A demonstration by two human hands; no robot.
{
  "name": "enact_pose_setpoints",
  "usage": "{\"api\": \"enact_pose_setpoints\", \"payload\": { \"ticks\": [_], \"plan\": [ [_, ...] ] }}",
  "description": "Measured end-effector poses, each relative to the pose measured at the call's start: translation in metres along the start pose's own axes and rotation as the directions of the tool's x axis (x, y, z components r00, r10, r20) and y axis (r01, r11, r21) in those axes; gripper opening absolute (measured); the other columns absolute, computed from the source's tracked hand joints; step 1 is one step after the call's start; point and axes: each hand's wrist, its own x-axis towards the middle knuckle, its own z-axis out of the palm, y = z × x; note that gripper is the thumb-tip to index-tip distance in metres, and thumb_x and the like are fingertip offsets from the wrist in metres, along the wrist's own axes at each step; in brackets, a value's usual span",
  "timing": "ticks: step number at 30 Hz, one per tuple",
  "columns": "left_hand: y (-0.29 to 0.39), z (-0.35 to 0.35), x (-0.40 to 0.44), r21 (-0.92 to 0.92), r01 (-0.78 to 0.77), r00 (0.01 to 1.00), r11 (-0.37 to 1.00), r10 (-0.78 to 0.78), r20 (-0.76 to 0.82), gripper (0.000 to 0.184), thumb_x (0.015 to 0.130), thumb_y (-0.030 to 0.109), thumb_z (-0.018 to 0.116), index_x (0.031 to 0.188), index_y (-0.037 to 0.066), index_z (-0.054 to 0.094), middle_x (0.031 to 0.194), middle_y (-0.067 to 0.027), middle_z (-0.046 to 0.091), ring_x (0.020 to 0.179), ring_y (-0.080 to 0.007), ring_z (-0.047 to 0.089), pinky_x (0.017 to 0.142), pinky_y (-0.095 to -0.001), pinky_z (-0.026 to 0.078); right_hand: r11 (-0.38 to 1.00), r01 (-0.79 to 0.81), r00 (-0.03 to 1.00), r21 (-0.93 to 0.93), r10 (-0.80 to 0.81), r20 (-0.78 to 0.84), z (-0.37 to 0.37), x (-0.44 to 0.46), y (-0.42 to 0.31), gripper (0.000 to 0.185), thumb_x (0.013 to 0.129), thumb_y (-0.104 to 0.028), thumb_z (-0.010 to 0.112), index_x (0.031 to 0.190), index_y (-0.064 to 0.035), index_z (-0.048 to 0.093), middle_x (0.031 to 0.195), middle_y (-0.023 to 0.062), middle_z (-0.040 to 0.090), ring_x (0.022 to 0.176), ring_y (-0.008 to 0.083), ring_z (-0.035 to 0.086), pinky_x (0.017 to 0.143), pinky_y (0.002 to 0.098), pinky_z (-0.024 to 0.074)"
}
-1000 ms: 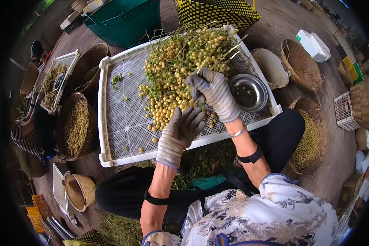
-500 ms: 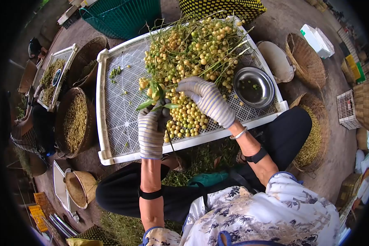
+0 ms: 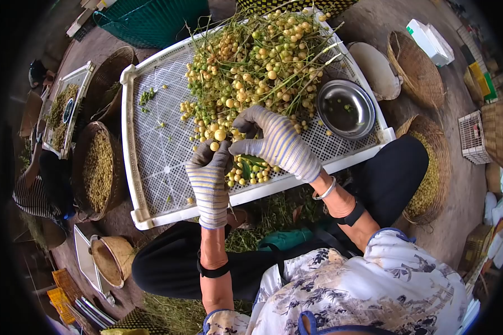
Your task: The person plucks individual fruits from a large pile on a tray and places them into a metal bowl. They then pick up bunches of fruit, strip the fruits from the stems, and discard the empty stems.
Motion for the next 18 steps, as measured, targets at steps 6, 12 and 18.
{"api": "enact_pose_setpoints", "payload": {
  "ticks": [6, 12, 18],
  "plan": [
    [-0.009, -0.003, 0.004, 0.051, 0.073, 0.997, 0.996, -0.072, -0.018, 0.021, 0.087, 0.012, 0.068, 0.101, -0.004, 0.067, 0.077, -0.0006, 0.065, 0.061, -0.0026, 0.053, 0.052, -0.0181, 0.041, 0.888, -0.197, 0.976, 0.416, 0.137, 0.169, 0.002, -0.001, 0.034, 0.032, 0.083, -0.023, 0.073, 0.102, 0.0007, 0.063, 0.087, 0.0047, 0.064, 0.074, 0.0119, 0.061, 0.069, 0.0259, 0.0501],
    [-0.017, -0.012, 0.01, 0.347, -0.052, 0.998, 0.936, 0.064, -0.021, 0.019, 0.088, 0.009, 0.066, 0.101, -0.004, 0.068, 0.08, -0.0024, 0.067, 0.064, -0.0039, 0.054, 0.057, -0.0187, 0.044, 0.65, -0.113, 0.994, 0.752, 0.071, 0.087, -0.005, -0.001, 0.022, 0.039, 0.091, -0.038, 0.062, 0.104, -0.002, 0.061, 0.087, 0.0066, 0.062, 0.069, 0.0108, 0.057, 0.062, 0.0242, 0.047],
    [-0.028, -0.011, 0.01, 0.612, -0.338, 0.941, 0.715, 0.265, 0.21, 0.018, 0.087, 0.004, 0.065, 0.102, -0.006, 0.065, 0.084, -0.0082, 0.069, 0.074, -0.0085, 0.059, 0.068, -0.025, 0.05, 0.996, 0.088, 0.996, -0.004, -0.088, 0.035, 0.013, -0.001, 0.027, 0.033, 0.085, -0.026, 0.068, 0.105, -0.001, 0.06, 0.093, 0.0118, 0.064, 0.083, 0.018, 0.062, 0.075, 0.0312, 0.0495]
  ]
}}
